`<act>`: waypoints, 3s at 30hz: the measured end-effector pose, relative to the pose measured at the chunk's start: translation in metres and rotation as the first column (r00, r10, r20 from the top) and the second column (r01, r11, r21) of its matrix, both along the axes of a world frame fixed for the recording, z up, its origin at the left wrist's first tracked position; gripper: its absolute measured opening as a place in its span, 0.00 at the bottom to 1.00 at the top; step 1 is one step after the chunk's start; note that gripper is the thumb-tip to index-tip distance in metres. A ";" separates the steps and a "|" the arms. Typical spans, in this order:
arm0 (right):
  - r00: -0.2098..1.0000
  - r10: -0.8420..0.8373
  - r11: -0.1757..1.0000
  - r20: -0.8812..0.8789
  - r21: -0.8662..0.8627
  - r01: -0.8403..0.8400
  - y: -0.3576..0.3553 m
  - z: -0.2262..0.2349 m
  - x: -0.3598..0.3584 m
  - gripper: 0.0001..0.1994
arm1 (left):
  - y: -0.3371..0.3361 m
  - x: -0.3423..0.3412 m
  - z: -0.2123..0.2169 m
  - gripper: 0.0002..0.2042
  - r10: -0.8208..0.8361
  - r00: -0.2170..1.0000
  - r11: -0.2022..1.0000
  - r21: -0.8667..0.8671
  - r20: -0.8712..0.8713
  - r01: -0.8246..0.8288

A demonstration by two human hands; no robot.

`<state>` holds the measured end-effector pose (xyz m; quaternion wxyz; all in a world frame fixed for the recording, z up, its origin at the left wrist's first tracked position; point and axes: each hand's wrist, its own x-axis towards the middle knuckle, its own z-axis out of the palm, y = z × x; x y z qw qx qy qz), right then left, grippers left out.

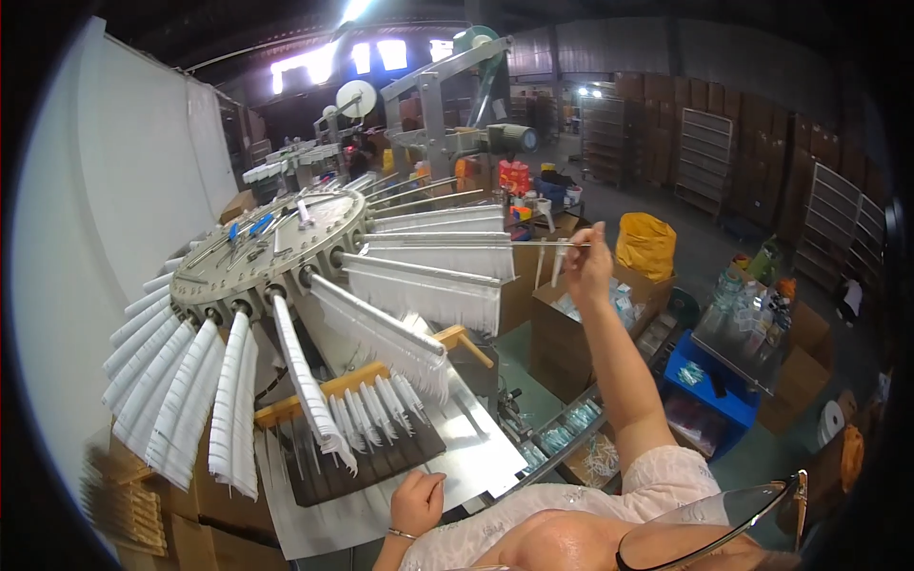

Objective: Loading component tubes into a rotary assembly machine and sorting packaged items on a production line.

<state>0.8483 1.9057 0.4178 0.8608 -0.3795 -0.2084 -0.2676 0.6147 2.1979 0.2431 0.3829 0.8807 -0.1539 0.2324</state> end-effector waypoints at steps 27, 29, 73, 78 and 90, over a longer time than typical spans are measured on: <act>0.889 0.314 0.885 -0.333 -0.237 -0.401 -0.015 -0.133 -0.137 0.26 | -0.087 0.047 0.067 0.20 -0.564 0.658 0.824 -0.389 -0.499 0.411; 0.976 -0.044 0.886 -0.212 -0.459 -0.060 -0.011 -0.135 -0.149 0.24 | -0.083 0.051 0.058 0.21 -0.668 0.568 0.736 -0.542 -0.481 0.406; 0.989 -0.022 0.972 0.144 -0.229 0.055 -0.121 -0.132 -0.192 0.20 | -0.173 0.069 0.140 0.16 -0.546 0.713 0.836 0.337 0.441 0.432; 0.961 -0.043 0.987 0.274 -0.138 0.084 -0.140 -0.099 -0.128 0.18 | -0.162 0.053 0.122 0.10 -0.614 0.569 0.784 0.337 0.547 0.521; 0.962 -0.012 0.980 0.273 -0.187 0.065 -0.140 -0.048 -0.061 0.17 | -0.057 0.008 0.006 0.03 0.003 0.995 0.996 0.086 0.096 -0.011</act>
